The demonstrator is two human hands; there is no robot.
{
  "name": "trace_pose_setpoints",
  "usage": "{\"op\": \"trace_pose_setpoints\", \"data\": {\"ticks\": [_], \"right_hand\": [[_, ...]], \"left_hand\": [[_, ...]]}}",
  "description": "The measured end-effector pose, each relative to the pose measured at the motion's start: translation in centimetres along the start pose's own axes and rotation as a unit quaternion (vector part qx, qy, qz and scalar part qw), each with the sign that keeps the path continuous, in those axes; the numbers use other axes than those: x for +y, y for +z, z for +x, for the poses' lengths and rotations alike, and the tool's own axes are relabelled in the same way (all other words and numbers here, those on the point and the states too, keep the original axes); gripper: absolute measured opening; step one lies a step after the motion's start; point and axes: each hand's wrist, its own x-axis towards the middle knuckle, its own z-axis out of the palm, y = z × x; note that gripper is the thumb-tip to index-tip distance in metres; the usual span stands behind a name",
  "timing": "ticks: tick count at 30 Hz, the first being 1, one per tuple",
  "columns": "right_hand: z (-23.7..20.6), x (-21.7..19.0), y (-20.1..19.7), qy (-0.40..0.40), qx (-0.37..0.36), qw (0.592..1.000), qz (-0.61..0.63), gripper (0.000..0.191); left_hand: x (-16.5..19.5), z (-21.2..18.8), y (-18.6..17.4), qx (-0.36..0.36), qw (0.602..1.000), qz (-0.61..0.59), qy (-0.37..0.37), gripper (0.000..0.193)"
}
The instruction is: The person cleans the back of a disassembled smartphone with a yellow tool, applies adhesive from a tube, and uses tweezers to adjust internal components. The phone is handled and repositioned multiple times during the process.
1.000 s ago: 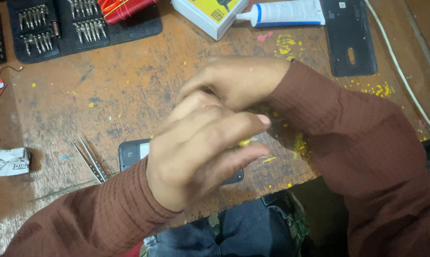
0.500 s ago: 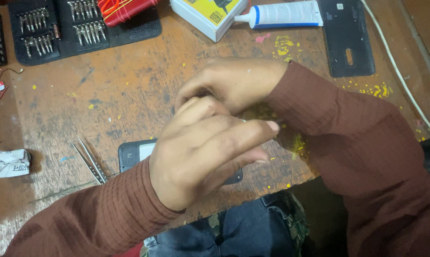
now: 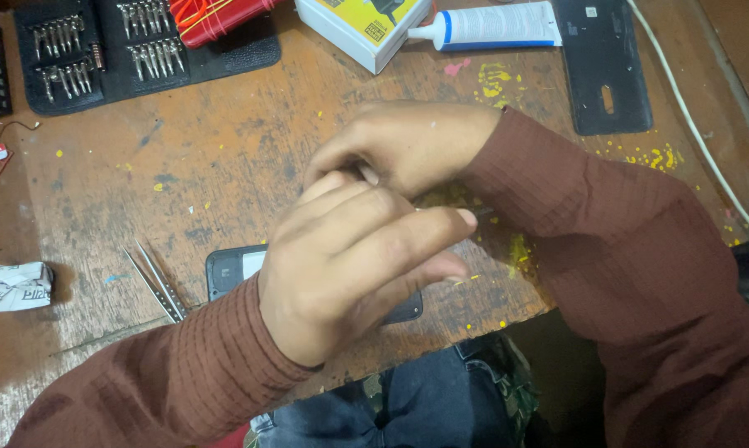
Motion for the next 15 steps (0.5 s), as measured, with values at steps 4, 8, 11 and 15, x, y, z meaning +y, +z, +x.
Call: {"op": "trace_pose_setpoints", "data": {"ticks": [4,8,11,15], "right_hand": [[-0.05,0.22,-0.15,0.001,-0.011,1.000,0.002,0.041],[0.20,0.34,-0.23,0.065,-0.043,0.997,0.002,0.046],[0.04,0.42,-0.21,0.007,-0.019,1.000,0.004,0.046],[-0.01,0.58,-0.06,-0.024,-0.005,1.000,0.001,0.044]], "left_hand": [[0.36,0.35,-0.52,-0.034,0.999,-0.040,-0.011,0.045],[0.59,0.23,-0.66,-0.063,0.995,-0.072,-0.019,0.049],[0.59,-0.01,-0.50,-0.047,0.998,0.014,0.027,0.052],[0.48,-0.09,-0.12,-0.020,0.999,0.020,0.019,0.049]]}}
